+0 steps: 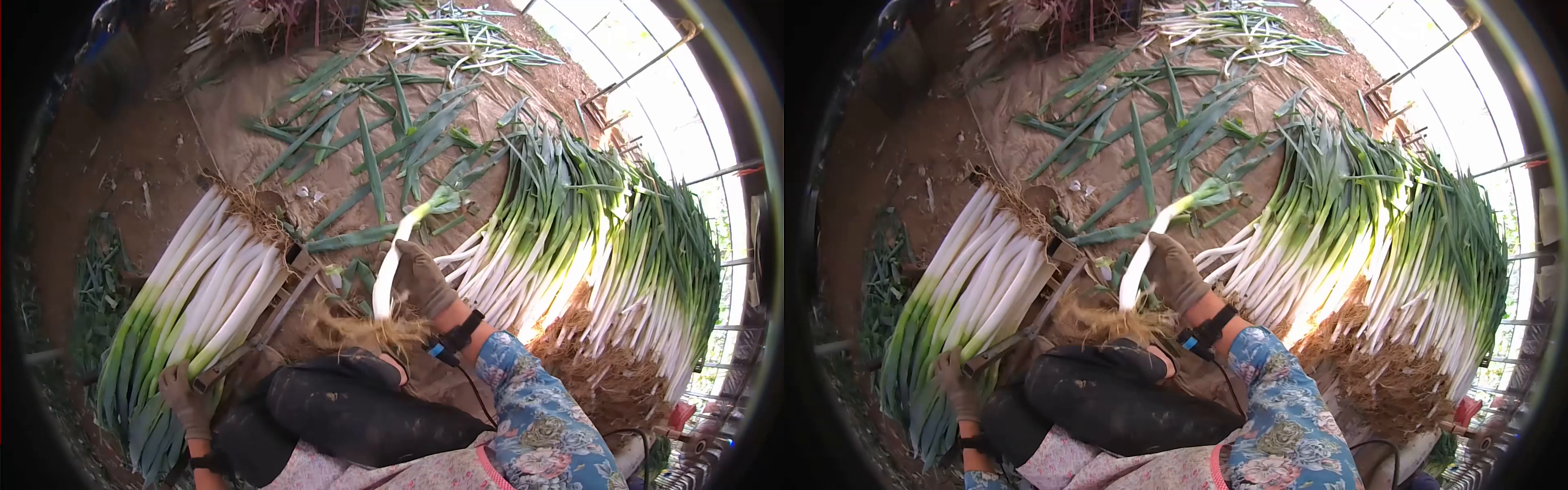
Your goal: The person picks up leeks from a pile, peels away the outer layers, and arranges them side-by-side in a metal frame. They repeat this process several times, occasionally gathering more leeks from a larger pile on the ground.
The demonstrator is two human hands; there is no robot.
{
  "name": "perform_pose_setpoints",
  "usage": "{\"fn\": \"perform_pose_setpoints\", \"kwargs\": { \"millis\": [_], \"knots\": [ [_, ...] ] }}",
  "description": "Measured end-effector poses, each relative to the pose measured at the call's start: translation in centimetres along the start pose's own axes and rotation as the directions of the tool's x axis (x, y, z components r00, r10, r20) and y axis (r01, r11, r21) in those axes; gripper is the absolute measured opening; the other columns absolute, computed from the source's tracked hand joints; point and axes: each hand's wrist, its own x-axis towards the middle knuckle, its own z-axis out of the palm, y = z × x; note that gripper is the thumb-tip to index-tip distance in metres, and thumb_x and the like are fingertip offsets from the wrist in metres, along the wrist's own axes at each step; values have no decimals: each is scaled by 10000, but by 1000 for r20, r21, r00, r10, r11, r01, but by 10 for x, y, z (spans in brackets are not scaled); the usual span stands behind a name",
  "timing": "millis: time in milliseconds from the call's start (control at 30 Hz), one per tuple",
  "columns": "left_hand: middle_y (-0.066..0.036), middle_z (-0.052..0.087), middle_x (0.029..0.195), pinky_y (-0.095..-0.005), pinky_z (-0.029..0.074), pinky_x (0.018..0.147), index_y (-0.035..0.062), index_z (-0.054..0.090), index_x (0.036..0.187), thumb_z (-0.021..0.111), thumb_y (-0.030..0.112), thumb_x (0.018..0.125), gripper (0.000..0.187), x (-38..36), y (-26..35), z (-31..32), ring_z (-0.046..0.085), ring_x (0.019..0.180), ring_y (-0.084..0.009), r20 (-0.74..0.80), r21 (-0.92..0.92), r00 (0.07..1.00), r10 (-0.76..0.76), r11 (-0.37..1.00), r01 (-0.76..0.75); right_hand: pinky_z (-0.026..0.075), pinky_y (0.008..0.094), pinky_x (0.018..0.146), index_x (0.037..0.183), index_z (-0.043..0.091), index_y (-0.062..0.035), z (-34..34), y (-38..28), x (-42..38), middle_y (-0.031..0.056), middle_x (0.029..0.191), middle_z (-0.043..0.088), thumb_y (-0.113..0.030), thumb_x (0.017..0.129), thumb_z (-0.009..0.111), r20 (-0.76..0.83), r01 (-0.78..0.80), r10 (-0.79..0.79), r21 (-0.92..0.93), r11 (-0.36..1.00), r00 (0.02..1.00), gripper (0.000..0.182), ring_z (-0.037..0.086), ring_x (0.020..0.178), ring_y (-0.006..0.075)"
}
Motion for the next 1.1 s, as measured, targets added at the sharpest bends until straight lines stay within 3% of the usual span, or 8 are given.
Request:
{"fn": "perform_pose_setpoints", "kwargs": {
  "millis": [233,333,533,600,767,933,1000,1100],
  "knots": [
    [-151,608,970,-482,464,846,60,675,1033,818,168,642,430,1,7,-4,558,983,-367,-114,-36,993,15,999,-19,559,405,815,1133,635,2,8,-23,10,109,958,703,-236,984,597,145,26,37,-406,914,989,284,683,864,253],
    [-146,594,943,-488,462,828,67,666,1016,760,102,685,346,-1,20,-21,551,950,-369,-87,-71,996,-21,997,15,568,362,782,1185,610,-21,71,-33,-19,86,934,692,-177,961,627,287,80,22,-339,937,958,274,677,853,219],
    [-111,610,1000,-485,451,913,119,664,1068,761,119,668,412,-9,-3,-1,554,1033,-351,-86,-89,995,-53,995,45,512,352,912,1331,487,-4,216,-18,-74,82,1096,616,-87,948,607,409,225,161,-742,631,898,411,618,996,195],
    [-105,619,1018,-486,446,937,126,667,1085,765,136,674,422,-12,-5,0,555,1056,-346,-89,-97,993,-71,993,62,501,344,904,1336,476,14,254,-4,-79,62,1103,603,-83,936,613,492,411,226,-852,324,841,434,610,1010,196],
    [-102,629,1059,-483,437,962,123,669,1107,763,159,710,410,-11,0,-9,555,1082,-345,-88,-125,991,-98,988,87,499,379,872,1367,457,-1,310,56,-44,196,1063,668,-70,913,608,750,808,300,-552,-208,590,483,663,1001,320],
    [-99,627,1037,-484,439,952,111,671,1101,753,151,720,392,-12,-4,-3,554,1082,-345,-146,-142,986,-77,988,56,513,432,854,1264,596,-55,276,153,72,168,975,658,52,870,504,903,903,237,-270,-335,358,418,648,929,330],
    [-102,622,1040,-485,444,939,105,673,1100,752,144,718,392,-9,-2,-10,558,1065,-348,-104,-194,989,-110,977,88,475,428,860,1235,630,-141,232,195,95,100,1001,620,-14,841,541,758,744,450,-68,-664,472,423,598,980,266],
    [-123,615,1053,-487,451,929,84,671,1117,749,132,720,408,-12,-4,4,567,1037,-359,-164,-219,983,-84,975,47,469,443,874,1188,656,-213,179,229,105,84,995,621,-62,854,570,779,736,303,-280,-616,549,376,600,987,294]
  ]
}}
